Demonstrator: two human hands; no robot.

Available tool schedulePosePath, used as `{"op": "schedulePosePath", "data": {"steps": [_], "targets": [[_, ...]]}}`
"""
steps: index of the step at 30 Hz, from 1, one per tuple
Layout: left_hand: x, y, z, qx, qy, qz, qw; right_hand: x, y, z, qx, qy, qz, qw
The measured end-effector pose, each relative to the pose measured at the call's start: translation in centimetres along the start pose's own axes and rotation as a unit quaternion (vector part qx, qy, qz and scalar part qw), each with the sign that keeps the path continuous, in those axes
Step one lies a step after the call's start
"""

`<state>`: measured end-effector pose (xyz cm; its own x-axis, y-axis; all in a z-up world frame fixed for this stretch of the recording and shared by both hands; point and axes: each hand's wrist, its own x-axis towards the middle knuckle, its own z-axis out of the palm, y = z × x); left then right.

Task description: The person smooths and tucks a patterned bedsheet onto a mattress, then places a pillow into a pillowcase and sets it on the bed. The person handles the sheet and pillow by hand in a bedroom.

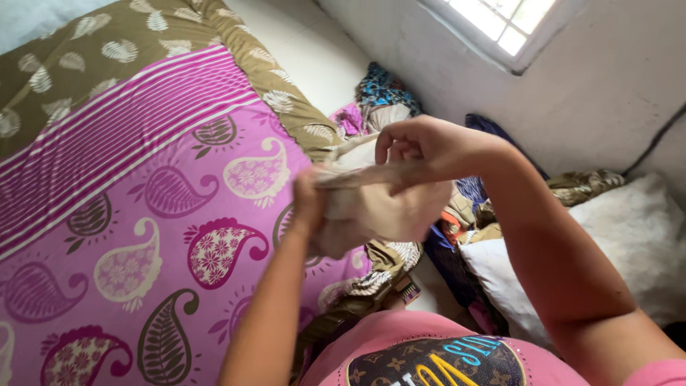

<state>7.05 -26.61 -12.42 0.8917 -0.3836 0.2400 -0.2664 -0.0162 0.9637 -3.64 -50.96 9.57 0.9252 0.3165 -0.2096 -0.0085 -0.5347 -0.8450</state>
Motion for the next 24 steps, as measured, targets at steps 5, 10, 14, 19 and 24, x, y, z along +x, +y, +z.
{"op": "schedulePosePath", "data": {"steps": [5, 10, 14, 19, 24], "targets": [[1.9, -2.4, -7.7, -0.215, -0.029, -0.11, 0.97, 0.7, 10.5, 0.7, -0.307, -0.095, 0.16, 0.933], [3.5, 1.8, -13.1, -0.152, -0.249, -0.138, 0.947, 2.7, 16.0, 0.2, 0.205, 0.341, 0.002, 0.917], [3.6, 2.9, -13.6, -0.156, -0.218, -0.257, 0.928, 2.8, 12.1, -1.1, 0.185, 0.279, 0.091, 0.938], [2.1, 0.0, -11.3, -0.284, -0.134, -0.202, 0.928, 1.7, 6.4, 1.6, -0.129, 0.094, -0.155, 0.975], [4.0, 0.8, -11.3, -0.309, -0.071, -0.177, 0.932, 4.6, 7.5, 6.6, 0.014, 0.128, 0.015, 0.992]]}}
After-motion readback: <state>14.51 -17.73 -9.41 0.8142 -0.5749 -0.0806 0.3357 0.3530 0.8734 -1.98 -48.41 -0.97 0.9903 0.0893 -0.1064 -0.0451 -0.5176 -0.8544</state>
